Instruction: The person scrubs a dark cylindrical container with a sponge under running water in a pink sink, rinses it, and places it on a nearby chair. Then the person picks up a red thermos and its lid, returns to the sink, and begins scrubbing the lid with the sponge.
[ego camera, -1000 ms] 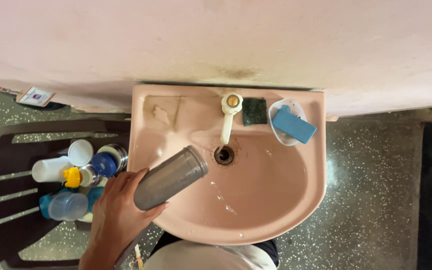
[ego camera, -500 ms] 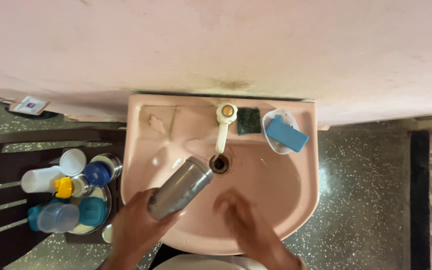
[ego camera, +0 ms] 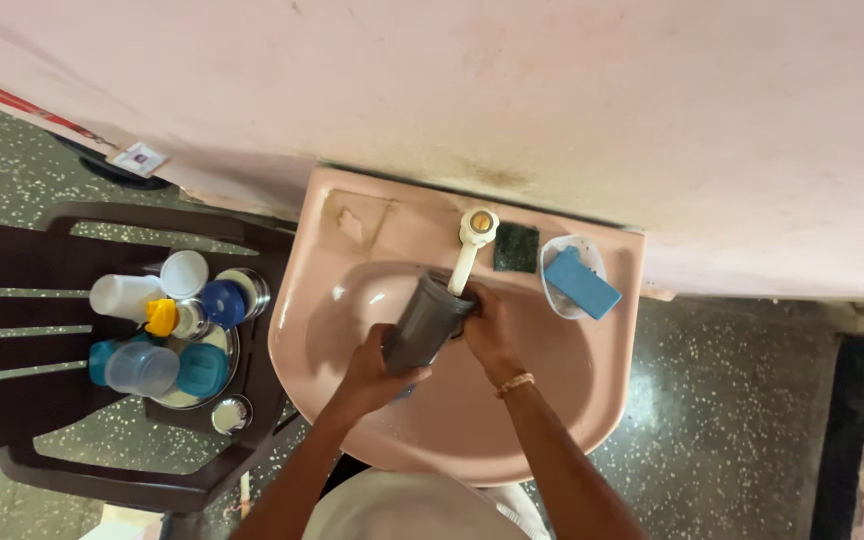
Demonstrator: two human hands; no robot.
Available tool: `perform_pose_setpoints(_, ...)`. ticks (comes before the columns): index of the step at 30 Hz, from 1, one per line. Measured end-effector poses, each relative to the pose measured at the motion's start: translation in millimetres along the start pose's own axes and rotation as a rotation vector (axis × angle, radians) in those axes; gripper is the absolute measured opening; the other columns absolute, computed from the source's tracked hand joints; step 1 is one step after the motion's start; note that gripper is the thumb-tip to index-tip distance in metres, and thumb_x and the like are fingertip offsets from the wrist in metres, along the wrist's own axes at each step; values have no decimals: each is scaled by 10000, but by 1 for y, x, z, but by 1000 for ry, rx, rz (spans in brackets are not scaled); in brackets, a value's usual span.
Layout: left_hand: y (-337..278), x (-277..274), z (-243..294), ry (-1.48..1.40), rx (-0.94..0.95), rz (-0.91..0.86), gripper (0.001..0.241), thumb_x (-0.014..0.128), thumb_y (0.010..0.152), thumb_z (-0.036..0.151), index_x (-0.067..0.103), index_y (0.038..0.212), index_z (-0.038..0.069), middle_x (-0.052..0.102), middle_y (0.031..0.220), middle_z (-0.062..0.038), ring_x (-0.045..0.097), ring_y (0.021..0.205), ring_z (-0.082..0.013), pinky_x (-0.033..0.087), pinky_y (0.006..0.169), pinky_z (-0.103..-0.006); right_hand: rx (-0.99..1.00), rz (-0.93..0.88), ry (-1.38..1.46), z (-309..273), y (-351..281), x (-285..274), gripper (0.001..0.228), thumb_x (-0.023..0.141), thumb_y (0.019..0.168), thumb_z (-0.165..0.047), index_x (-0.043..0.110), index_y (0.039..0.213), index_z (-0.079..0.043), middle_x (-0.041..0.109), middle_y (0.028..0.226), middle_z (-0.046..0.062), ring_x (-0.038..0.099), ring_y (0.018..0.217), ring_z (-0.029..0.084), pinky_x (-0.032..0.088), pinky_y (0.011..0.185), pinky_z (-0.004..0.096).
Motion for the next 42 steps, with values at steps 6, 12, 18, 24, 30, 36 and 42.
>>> perform_pose_setpoints(6,28,20,9,205,142,29,909,905,523,264,536,1325,46,703,1151,-156,702,1081,-309,565,923,-397,-54,-42,262,5,-15,-12,528,365,870,103,648,1305,8,718,1045,110,669,837,172,573,684,322)
perform_pose_setpoints(12,37,26,13,350,64,95,879,899,525,305,558,1300,69,691,1175,-167,658,1122,-349,545,958,-428,92,53,402,-1,-32,-17,545,414,1021,-363,597,1399,-17,701,1271,118,670,1080,224,573,859,375)
perform_pose_setpoints(18,15,18,20,625,-4,31,919,921,548,394,532,1320,82,637,1223,-175,611,1139,-400,526,962,-468,226,-7,236,-11,-52,-7,767,554,898,-568,348,1526,-181,483,1487,96,604,1214,240,589,893,440)
perform_pose_setpoints(24,-2,15,0,309,8,-248,1078,892,501,504,506,1380,15,718,1224,-190,722,1130,-310,570,951,-390,191,-70,22,-5,-47,-13,755,830,769,-396,571,1396,-64,634,1311,174,680,1079,253,609,830,430)
perform_pose_setpoints(30,29,18,-17,-191,150,-128,794,730,847,496,512,1420,-8,649,1264,-148,637,1165,-244,516,972,-366,-139,200,-293,-32,-47,-15,760,926,671,-328,624,1294,-13,749,1080,108,736,937,213,610,804,354)
perform_pose_setpoints(36,86,15,-36,-377,263,-82,476,493,1036,388,653,1315,38,697,1216,-76,619,1137,-193,482,972,-321,-135,214,-364,-54,-49,-8,683,909,651,-326,691,1223,-22,780,1055,119,753,941,187,602,828,335)
perform_pose_setpoints(42,95,17,-58,-348,10,-171,537,489,1036,467,682,1291,36,668,1097,-81,582,965,-201,483,838,-351,-67,171,-335,-51,-60,-6,672,905,680,-340,692,1233,-23,776,1055,125,761,934,193,618,815,336)
Point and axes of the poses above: each hand's wrist, its own y-axis towards the middle knuckle, its own x-axis out of the palm, z = x × y, the point moved 7 cm from there along y, towards the middle knuckle
